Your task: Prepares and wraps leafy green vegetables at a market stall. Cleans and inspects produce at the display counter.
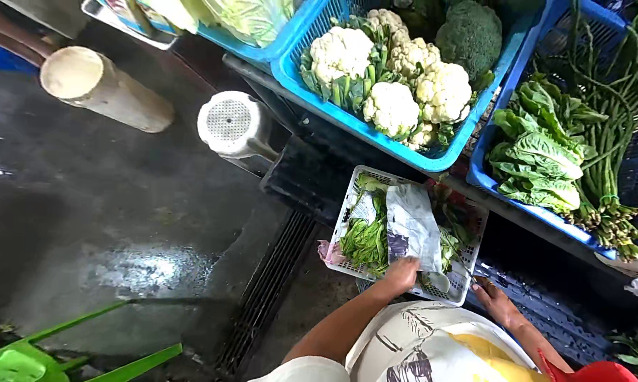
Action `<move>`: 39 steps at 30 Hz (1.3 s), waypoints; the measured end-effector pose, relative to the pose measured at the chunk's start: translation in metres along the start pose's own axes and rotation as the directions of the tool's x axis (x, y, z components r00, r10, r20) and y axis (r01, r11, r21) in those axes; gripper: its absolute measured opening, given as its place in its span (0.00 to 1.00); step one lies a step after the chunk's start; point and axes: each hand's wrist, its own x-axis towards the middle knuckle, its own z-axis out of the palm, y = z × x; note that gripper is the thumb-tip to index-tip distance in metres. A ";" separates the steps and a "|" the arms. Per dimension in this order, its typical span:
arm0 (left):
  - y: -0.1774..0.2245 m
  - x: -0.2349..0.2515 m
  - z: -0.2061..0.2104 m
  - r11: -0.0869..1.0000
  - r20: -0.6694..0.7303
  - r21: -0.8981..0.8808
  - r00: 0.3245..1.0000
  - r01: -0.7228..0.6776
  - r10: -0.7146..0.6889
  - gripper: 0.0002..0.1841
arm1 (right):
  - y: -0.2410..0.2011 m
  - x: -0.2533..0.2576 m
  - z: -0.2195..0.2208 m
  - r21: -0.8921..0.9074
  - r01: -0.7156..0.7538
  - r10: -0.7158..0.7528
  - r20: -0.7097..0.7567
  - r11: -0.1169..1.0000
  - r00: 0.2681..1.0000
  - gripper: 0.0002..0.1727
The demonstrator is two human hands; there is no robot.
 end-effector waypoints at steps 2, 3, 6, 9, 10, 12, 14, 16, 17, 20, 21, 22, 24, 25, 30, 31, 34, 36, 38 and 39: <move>-0.019 0.000 0.021 0.984 0.213 0.177 0.977 -0.035 -0.004 0.16 | -0.002 0.000 0.001 -0.007 0.004 -0.004 0.008 1.000 1.000 0.30; -0.026 0.002 0.029 0.970 0.249 0.239 0.969 -0.052 -0.010 0.18 | -0.004 -0.001 0.003 -0.009 0.006 -0.006 0.010 1.000 1.000 0.30; -0.023 0.012 0.028 0.941 0.308 0.333 0.950 -0.060 -0.048 0.22 | -0.011 -0.003 0.004 0.002 0.021 -0.021 0.008 1.000 1.000 0.30; -0.019 0.015 0.016 0.920 0.358 0.384 0.931 -0.078 -0.071 0.17 | -0.011 -0.003 0.006 0.005 0.020 -0.020 0.013 1.000 1.000 0.29; -0.022 0.016 0.015 0.909 0.354 0.404 0.934 -0.098 -0.056 0.16 | -0.011 -0.003 0.006 0.003 0.019 -0.019 0.013 1.000 1.000 0.30; -0.034 0.021 0.018 0.878 0.337 0.451 0.941 -0.160 -0.002 0.19 | -0.010 -0.003 0.006 -0.004 0.020 -0.020 0.006 1.000 1.000 0.30; -0.045 0.024 0.023 0.859 0.316 0.468 0.947 -0.205 0.053 0.20 | -0.010 -0.007 0.007 -0.009 0.010 -0.010 0.003 1.000 1.000 0.30; -0.054 0.026 0.028 0.853 0.250 0.456 0.956 -0.256 0.153 0.17 | -0.009 -0.011 0.006 -0.018 0.003 -0.003 0.000 1.000 1.000 0.31; -0.057 0.027 0.029 0.850 0.226 0.449 0.955 -0.275 0.190 0.17 | -0.009 -0.012 0.006 -0.024 0.004 -0.004 -0.004 1.000 1.000 0.31; -0.060 0.018 0.020 0.851 0.121 0.417 0.948 -0.318 0.295 0.14 | -0.006 -0.015 0.007 -0.024 0.007 -0.007 -0.016 1.000 1.000 0.31; -0.059 0.013 0.014 0.863 0.074 0.393 0.947 -0.316 0.313 0.14 | -0.006 -0.015 0.007 -0.020 0.006 -0.006 -0.022 1.000 1.000 0.30; -0.059 0.007 0.005 0.883 0.032 0.355 0.948 -0.306 0.316 0.14 | -0.006 -0.016 0.008 -0.015 0.004 -0.004 -0.024 1.000 1.000 0.30; -0.060 -0.006 -0.018 0.937 -0.077 0.220 0.952 -0.272 0.295 0.15 | -0.010 -0.018 0.010 0.001 0.010 -0.010 -0.038 1.000 0.999 0.30; -0.061 -0.013 -0.029 0.957 -0.164 0.121 0.946 -0.263 0.280 0.15 | -0.013 -0.019 0.010 0.013 0.021 -0.020 -0.041 1.000 0.999 0.30; -0.049 -0.055 -0.084 0.869 -0.464 -0.394 0.881 -0.300 0.094 0.10 | -0.041 -0.023 0.011 0.084 0.108 -0.107 -0.015 0.991 0.994 0.33; -0.046 -0.061 -0.090 0.813 -0.499 -0.488 0.866 -0.317 0.037 0.10 | -0.048 -0.021 0.011 0.073 0.112 -0.110 -0.020 0.991 0.994 0.33; -0.042 -0.071 -0.098 0.585 -0.555 -0.722 0.815 -0.370 -0.169 0.11 | -0.066 -0.011 0.010 -0.009 0.105 -0.106 -0.072 0.994 0.992 0.34; -0.042 -0.072 -0.097 0.425 -0.554 -0.807 0.773 -0.410 -0.309 0.11 | -0.077 -0.003 0.009 -0.034 0.090 -0.093 -0.116 0.995 0.989 0.34; -0.046 -0.067 -0.093 0.447 -0.570 -0.808 0.702 -0.384 -0.427 0.16 | -0.087 0.006 0.010 -0.016 0.063 -0.065 -0.159 0.998 0.985 0.33; -0.051 -0.062 -0.089 0.572 -0.591 -0.767 0.668 -0.292 -0.451 0.23 | -0.091 0.013 0.012 -0.004 0.046 -0.046 -0.177 0.999 0.983 0.33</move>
